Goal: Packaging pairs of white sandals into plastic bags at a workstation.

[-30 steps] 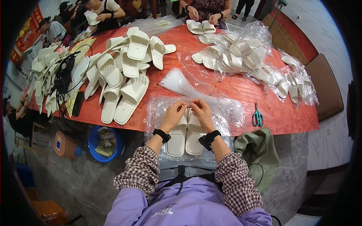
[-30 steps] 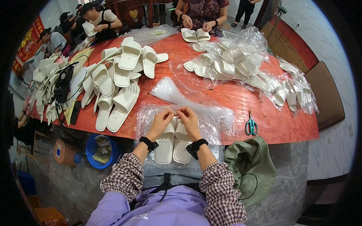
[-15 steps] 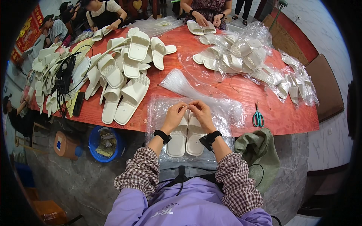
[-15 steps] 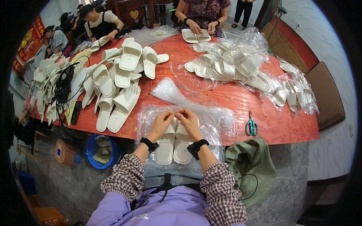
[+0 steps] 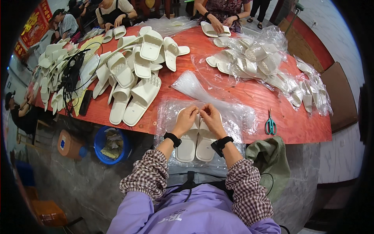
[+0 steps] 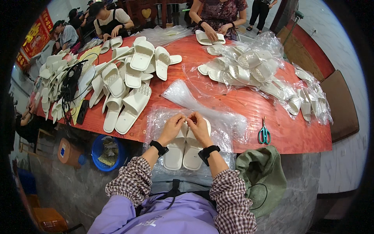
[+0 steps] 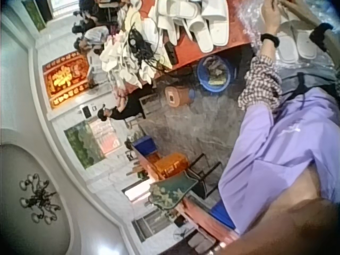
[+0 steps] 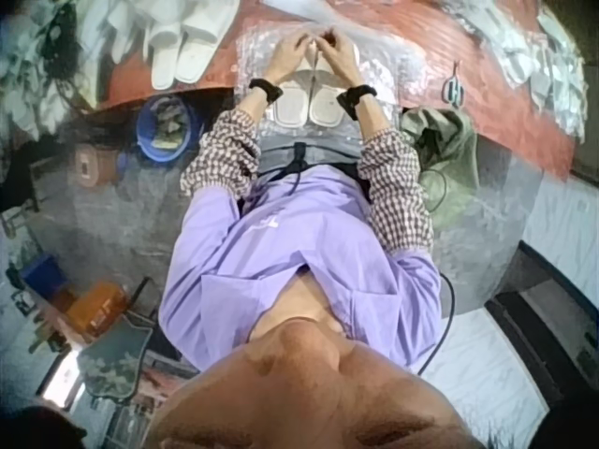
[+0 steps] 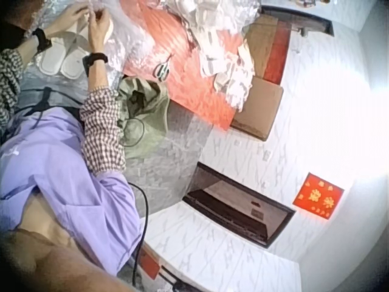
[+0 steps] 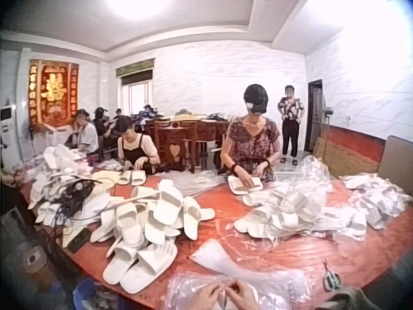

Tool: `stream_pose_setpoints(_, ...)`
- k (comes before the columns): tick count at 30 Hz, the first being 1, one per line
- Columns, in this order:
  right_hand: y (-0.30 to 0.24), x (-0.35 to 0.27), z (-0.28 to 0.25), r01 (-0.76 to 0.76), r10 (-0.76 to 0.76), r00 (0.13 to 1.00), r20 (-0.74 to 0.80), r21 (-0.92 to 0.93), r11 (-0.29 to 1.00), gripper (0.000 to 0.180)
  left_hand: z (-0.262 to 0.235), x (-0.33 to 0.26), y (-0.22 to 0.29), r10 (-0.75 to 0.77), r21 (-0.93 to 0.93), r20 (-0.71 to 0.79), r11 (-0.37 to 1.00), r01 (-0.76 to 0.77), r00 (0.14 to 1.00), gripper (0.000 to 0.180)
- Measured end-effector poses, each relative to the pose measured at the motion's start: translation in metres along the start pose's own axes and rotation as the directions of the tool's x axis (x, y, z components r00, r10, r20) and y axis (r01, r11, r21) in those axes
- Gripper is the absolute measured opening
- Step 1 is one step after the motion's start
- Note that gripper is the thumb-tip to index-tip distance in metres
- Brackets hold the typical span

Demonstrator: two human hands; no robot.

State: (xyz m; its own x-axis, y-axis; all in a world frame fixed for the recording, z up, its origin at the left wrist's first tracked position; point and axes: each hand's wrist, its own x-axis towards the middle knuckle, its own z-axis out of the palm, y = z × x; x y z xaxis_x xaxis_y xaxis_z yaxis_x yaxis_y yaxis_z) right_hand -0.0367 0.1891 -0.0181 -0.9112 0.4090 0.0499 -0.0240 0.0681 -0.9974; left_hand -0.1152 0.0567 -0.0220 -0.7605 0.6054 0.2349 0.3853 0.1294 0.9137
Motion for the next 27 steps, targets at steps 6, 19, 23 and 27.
stream_pose_setpoints(6,0.002,0.002,-0.001,-0.001,0.001,1.000,0.010,0.005,1.000,0.010,0.002,-0.001,-0.002,0.061,0.020,-0.012,0.998,-0.061,0.998,0.011)
stream_pose_setpoints(19,0.010,0.004,-0.009,-0.007,0.005,0.999,0.034,0.057,0.998,0.019,0.004,0.002,0.003,-0.028,0.038,0.045,0.999,0.026,0.999,0.016)
stream_pose_setpoints(23,-0.009,-0.005,-0.022,0.173,-0.174,0.980,-0.095,-0.020,0.985,0.021,0.003,-0.003,0.014,0.062,-0.060,-0.187,0.995,-0.074,0.980,0.026)
stream_pose_setpoints(27,-0.035,-0.036,-0.066,0.165,-0.201,0.977,-0.066,-0.360,0.918,0.020,-0.020,-0.031,0.056,0.177,0.120,-0.093,0.979,-0.166,0.980,0.031)
